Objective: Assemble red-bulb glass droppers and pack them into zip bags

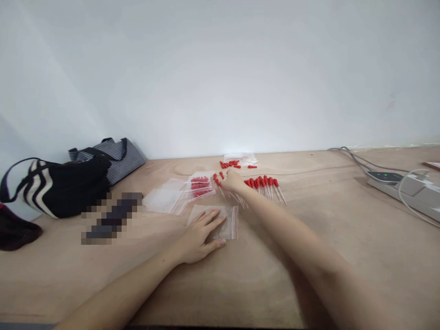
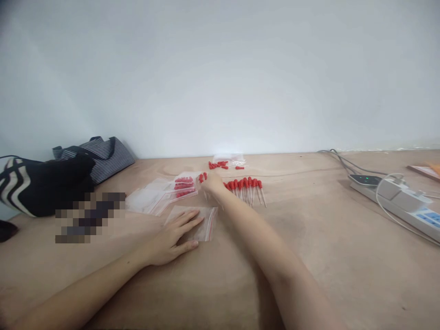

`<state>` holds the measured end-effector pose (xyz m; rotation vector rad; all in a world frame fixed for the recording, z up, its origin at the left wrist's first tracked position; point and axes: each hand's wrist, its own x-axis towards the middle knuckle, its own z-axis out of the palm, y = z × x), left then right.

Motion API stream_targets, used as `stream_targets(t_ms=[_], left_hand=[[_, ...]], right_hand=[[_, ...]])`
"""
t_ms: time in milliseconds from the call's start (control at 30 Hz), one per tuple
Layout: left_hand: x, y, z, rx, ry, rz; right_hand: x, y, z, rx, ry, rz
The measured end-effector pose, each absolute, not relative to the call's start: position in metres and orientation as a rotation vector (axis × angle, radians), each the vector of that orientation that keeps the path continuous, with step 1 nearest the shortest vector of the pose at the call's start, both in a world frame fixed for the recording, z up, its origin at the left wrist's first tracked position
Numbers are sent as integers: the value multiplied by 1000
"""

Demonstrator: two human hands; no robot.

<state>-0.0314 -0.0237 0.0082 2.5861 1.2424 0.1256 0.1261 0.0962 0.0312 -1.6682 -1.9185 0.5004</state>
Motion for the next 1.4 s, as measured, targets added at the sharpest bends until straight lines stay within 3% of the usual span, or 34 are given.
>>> stream_targets(t_ms=[333, 633, 967, 1400], left_hand=[[-30, -20, 12, 2668, 1233, 250], [-26, -18, 6, 2587, 1194, 188], [-26, -18, 10, 2572, 1211, 144], [-21, -20, 8, 2641, 1209, 74]], right_hand=[[203, 25, -11, -1026, -1510, 936], [192, 13, -41, -981, -1192, 1142], [207, -4, -27, -1058, -1705, 1086], [187, -4, -15, -978, -1861, 1239]])
